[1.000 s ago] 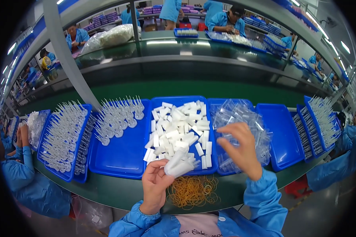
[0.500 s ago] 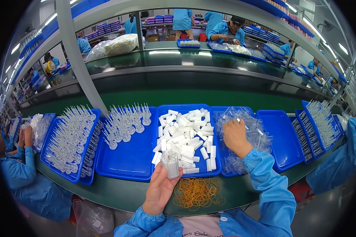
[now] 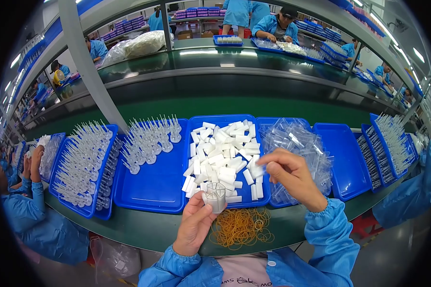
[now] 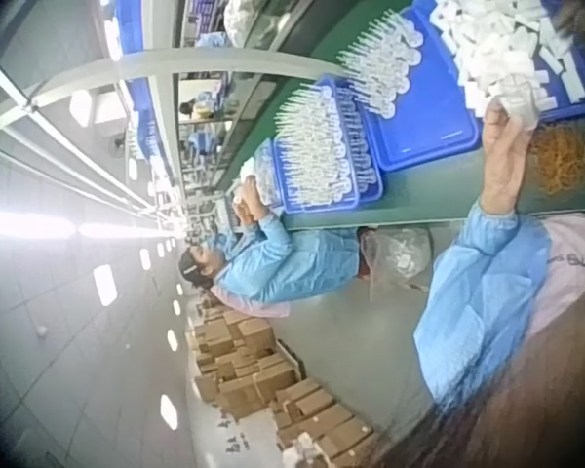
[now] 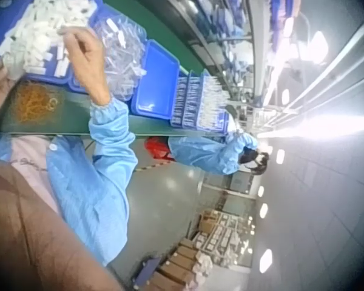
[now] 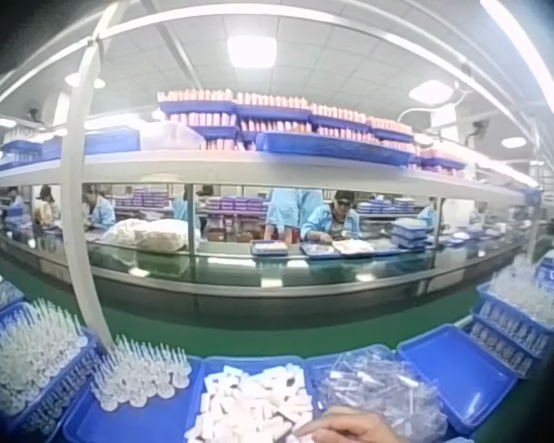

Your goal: The person assembles components by fitting white foam blocks onto the prongs of a plastic base, sliding clear plastic sleeves over the blocks, and securing the bundle with a rubber band.

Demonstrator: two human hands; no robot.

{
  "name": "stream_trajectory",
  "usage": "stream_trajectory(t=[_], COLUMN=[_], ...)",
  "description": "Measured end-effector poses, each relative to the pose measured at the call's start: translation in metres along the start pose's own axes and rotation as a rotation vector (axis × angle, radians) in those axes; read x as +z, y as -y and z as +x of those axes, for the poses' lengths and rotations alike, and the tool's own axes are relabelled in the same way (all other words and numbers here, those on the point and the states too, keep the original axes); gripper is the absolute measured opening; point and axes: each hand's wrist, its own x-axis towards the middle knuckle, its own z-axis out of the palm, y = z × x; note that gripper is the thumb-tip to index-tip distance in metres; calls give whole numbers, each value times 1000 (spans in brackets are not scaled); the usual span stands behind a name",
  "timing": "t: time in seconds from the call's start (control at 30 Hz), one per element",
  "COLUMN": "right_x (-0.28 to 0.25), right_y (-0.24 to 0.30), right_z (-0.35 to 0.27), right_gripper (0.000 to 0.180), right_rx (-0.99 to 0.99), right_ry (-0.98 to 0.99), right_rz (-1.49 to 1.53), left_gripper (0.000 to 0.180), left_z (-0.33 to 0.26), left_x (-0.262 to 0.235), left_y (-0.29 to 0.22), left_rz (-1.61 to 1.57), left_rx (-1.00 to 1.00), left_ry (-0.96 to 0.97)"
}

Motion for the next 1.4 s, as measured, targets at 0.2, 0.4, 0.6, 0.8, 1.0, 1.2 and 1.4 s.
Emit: stream_trajectory(t=[0.2, 0.4, 0.6, 0.8, 1.0, 1.2, 1.4], right_x=[18, 26, 39, 43, 46, 47, 48], right_y=[17, 6, 1, -4, -2, -5, -4], right_z=[-21, -8, -8, -18, -24, -26, -28], right_gripper=[29, 29, 27, 29, 29, 28, 27], right_rx=[18, -106, -226, -312, -226, -230, -236], right_ry=[20, -47, -63, 27, -53, -60, -85], right_rz=[341, 428, 218, -5, 144, 133, 110], left_gripper=[41, 43, 37, 35, 34, 34, 34], left_z=[-13, -2, 7, 0, -3, -2, -1], left_x=[1, 16, 16, 4, 7, 7, 7], left_y=[5, 3, 13, 23, 24, 24, 22], left_rz=[-24, 183, 250, 542, 655, 677, 721], left_rx=[-12, -17, 106, 363, 489, 508, 516], left_ry=[4, 28, 85, 71, 82, 84, 78])
